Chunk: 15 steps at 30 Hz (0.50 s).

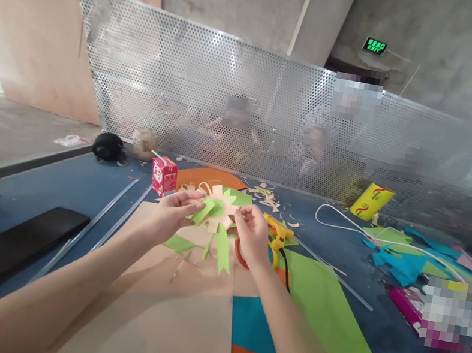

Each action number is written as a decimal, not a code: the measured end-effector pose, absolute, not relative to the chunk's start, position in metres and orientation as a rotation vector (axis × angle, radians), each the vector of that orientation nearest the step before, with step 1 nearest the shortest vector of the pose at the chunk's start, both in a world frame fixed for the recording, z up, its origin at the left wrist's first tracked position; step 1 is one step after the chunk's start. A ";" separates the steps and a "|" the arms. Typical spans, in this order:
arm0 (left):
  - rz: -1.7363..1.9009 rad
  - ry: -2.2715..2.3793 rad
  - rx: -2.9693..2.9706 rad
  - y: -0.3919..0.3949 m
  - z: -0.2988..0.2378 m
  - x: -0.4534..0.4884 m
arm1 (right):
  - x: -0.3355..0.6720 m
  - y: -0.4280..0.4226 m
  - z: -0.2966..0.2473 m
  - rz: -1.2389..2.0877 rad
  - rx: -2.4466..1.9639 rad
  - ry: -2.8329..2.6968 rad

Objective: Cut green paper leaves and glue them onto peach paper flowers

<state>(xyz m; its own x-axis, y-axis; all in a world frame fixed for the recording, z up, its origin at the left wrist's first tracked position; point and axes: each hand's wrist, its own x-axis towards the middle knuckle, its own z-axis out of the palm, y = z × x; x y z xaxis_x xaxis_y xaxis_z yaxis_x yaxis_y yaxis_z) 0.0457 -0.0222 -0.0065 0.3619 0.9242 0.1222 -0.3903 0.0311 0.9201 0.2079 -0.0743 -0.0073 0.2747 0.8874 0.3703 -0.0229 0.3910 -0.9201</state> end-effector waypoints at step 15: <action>1.202 0.652 1.352 -0.024 -0.010 0.050 | 0.199 -0.078 -0.016 1.231 -1.014 -1.172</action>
